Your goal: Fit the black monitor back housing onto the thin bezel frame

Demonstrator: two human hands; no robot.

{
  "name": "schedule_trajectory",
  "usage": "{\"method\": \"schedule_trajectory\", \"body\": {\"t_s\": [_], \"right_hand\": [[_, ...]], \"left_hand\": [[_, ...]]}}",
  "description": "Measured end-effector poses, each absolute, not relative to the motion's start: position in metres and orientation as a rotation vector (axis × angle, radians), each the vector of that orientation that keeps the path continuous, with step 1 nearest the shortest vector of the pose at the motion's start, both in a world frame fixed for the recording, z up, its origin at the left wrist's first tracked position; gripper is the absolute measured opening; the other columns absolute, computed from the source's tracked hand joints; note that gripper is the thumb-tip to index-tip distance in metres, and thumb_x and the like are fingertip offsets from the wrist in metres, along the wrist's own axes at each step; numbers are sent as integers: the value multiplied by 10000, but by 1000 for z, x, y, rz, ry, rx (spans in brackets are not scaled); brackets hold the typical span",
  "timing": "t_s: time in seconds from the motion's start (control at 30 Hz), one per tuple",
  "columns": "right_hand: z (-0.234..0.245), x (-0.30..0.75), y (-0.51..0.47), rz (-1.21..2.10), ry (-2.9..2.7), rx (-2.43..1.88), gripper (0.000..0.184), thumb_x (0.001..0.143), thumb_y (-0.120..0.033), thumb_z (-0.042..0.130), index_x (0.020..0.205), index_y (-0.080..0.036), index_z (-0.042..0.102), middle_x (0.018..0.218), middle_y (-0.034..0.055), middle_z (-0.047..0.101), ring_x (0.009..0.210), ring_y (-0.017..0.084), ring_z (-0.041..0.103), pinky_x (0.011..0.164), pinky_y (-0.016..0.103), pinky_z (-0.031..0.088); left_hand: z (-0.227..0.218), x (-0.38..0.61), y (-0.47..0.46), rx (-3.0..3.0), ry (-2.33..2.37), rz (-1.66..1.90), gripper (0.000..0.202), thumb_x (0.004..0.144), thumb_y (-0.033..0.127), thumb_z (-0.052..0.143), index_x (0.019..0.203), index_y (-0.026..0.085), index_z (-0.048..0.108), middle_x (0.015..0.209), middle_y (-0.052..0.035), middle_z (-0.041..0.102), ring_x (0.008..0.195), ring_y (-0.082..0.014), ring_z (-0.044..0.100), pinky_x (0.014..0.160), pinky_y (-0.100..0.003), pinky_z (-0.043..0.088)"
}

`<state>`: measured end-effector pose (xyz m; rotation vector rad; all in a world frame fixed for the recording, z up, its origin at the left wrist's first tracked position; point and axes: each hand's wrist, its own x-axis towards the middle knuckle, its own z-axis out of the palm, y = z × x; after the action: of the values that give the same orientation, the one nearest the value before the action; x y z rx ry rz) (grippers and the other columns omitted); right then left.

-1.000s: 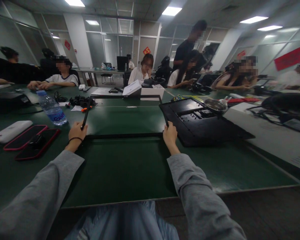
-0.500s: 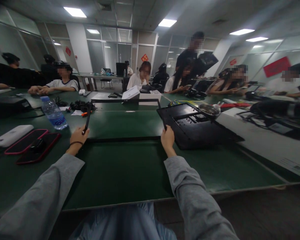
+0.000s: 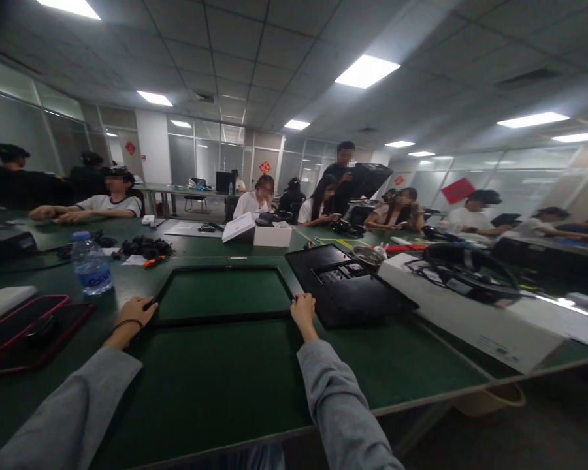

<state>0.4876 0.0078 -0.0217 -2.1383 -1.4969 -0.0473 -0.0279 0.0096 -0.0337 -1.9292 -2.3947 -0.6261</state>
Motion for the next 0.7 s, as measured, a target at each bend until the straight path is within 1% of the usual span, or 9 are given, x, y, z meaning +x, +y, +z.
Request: {"method": "schedule_trajectory", "body": {"t_s": [0.1,0.17,0.23,0.3,0.4,0.47,0.57,0.7], "right_hand": [[-21,488,7,-34,-1497,-2125,359,925,-221,519,1201,-131,731,1300,183,610,1208,299,553,984,326,428],[-21,488,7,-27,-1495,-2121,368,925,-221,520,1217,-128,724,1301,189,608,1211,297,549,986,323,423],[-21,487,7,-22,-1492,-2122,392,925,-210,513,1255,-126,707,1301,192,605,1217,290,546,992,320,414],[-21,486,7,-18,-1492,-2117,422,927,-192,496,1300,-133,683,1296,190,607,1225,280,545,997,319,405],[-21,487,9,-13,-1478,-2093,435,917,-178,487,1303,-142,684,1265,192,627,1200,275,564,985,336,411],[-21,489,11,-18,-1455,-2071,424,893,-177,509,1267,-136,704,1226,199,650,1155,277,586,971,351,421],[-24,492,15,-44,-1431,-2037,410,863,-184,532,1221,-125,725,1176,198,674,1107,277,606,964,359,429],[-28,494,19,-38,-1432,-2002,407,850,-210,539,1201,-143,734,1155,179,682,1097,283,606,955,375,439]], "left_hand": [[-30,-26,5,-1920,-2412,-592,506,916,443,420,1253,210,717,1258,-156,649,1178,-303,605,1010,-389,469],[-28,-24,2,-1907,-2427,-595,527,921,455,436,1309,202,686,1289,-162,632,1216,-307,584,1029,-390,456],[-24,-19,-2,-1870,-2450,-680,554,927,475,453,1394,228,623,1365,-154,594,1256,-318,554,1028,-413,454],[-20,-11,-9,-1952,-2409,-760,565,926,537,470,1408,277,607,1448,-135,552,1314,-337,499,1036,-465,441],[-13,2,-21,-2246,-2260,-731,542,885,625,529,1353,374,636,1501,-69,531,1410,-345,390,1068,-548,387],[-10,8,-27,-2402,-2175,-623,558,827,688,581,1294,396,674,1479,-54,558,1425,-352,366,1085,-578,350],[-8,10,-32,-2510,-2079,-554,584,767,714,646,1251,393,701,1459,-57,575,1410,-352,400,1102,-576,326],[-9,8,-28,-2502,-2086,-628,437,826,660,626,1116,357,747,1393,-34,625,1333,-305,497,1087,-523,366]]}}
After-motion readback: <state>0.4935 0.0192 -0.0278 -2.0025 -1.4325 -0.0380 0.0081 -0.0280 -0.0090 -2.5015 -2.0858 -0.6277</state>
